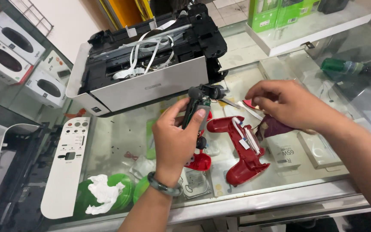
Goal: Disassembling and reassembling a game controller to replace or repair internal components
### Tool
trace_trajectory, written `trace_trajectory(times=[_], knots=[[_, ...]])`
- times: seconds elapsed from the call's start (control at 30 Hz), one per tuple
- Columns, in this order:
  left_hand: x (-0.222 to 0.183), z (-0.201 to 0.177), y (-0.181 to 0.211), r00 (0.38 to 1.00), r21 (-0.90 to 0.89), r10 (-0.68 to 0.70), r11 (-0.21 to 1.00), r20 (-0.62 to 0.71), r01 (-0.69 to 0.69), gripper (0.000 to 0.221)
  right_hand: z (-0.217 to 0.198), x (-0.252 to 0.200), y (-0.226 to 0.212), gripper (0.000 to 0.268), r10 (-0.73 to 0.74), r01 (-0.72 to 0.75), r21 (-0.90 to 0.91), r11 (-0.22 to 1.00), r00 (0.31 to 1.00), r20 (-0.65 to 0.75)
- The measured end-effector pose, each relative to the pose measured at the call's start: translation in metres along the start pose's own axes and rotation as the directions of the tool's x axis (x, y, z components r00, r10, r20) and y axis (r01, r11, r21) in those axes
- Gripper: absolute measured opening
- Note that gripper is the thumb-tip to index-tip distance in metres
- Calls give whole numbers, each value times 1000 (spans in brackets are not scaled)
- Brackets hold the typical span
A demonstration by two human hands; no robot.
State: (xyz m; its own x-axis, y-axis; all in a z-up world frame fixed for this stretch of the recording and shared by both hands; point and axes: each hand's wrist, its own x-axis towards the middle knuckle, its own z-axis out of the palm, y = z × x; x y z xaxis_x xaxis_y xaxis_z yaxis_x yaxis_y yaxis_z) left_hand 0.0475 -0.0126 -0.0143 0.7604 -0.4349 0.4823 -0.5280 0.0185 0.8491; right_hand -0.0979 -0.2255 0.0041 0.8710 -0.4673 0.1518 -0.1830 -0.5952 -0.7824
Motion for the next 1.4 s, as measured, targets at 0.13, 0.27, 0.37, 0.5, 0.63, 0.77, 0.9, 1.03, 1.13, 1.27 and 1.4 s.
trace_trajectory(times=[0.13,0.27,0.37,0.5,0.63,0.77,0.9,1.03,1.13,1.27,1.4], knots=[[4,-1,-4,1000,3,-6,1000,-8,6,45,0,3,1,16,18,-11,-121,993,998,58],[5,0,-3,1000,-22,-20,1000,-7,20,45,15,2,-1,22,-28,47,-102,994,983,182],[4,0,-1,1000,-30,-16,999,-2,16,45,24,4,8,26,-56,63,-25,998,976,211],[6,0,-3,1000,-26,-24,999,9,24,44,36,7,21,23,-84,80,32,996,982,170],[3,0,1,1000,-24,-8,1000,3,8,44,40,9,22,16,-222,217,58,975,967,128],[3,0,3,1000,-4,16,1000,2,-16,44,44,9,26,9,-468,460,117,880,882,53],[1,4,-1,1000,4,-20,1000,-16,20,46,47,9,27,9,-549,551,80,831,835,-42],[10,8,-6,995,-48,-103,993,3,103,49,55,10,32,8,-596,602,187,776,797,-95],[21,8,2,985,-40,-172,984,-6,171,49,52,8,31,12,-557,560,242,793,826,-86],[34,15,3,980,-36,-199,979,31,200,46,50,10,33,16,-547,539,326,777,834,-74],[44,23,-2,979,-40,-190,980,69,193,46,36,7,21,19,-520,498,406,766,852,-63]])
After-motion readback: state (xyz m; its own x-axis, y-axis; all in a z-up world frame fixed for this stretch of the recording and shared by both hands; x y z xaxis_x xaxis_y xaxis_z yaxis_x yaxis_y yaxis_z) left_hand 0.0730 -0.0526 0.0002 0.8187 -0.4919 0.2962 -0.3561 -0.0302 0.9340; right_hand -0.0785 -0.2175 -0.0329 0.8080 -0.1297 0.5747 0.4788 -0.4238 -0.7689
